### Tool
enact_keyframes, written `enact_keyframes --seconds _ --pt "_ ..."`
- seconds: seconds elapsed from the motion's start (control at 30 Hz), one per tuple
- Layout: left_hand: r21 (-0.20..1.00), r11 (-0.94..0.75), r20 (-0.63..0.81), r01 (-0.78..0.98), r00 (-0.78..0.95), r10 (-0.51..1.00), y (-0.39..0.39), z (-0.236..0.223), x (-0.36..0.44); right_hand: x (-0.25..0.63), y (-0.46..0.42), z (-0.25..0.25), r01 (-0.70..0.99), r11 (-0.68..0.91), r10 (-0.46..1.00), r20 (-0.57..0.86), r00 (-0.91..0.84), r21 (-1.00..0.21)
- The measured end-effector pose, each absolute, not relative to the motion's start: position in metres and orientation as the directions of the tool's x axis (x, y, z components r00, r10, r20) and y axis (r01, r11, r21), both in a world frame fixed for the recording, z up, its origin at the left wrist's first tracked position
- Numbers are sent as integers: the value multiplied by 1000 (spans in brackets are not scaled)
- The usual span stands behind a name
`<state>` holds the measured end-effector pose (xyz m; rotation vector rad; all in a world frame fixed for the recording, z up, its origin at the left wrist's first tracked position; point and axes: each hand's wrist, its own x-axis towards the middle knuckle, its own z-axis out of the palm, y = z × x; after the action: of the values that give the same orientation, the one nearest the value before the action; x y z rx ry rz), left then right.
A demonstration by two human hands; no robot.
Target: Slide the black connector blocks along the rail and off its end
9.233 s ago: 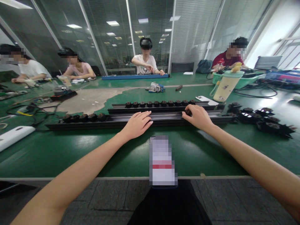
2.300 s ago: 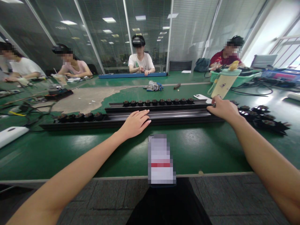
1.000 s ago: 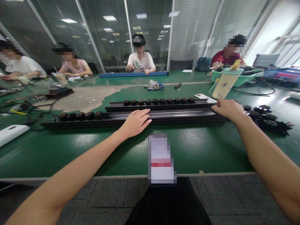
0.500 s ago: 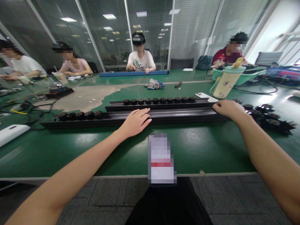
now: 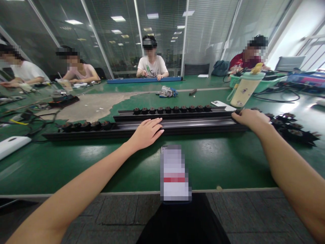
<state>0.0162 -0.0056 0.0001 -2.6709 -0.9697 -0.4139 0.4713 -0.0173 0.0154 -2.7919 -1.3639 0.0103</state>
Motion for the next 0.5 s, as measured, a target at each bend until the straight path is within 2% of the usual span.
enact_keyframes --seconds 0.5 --pt "-157 -739 350 655 737 578 -6 1 17 475 -14 11 751 -658 751 24 660 -51"
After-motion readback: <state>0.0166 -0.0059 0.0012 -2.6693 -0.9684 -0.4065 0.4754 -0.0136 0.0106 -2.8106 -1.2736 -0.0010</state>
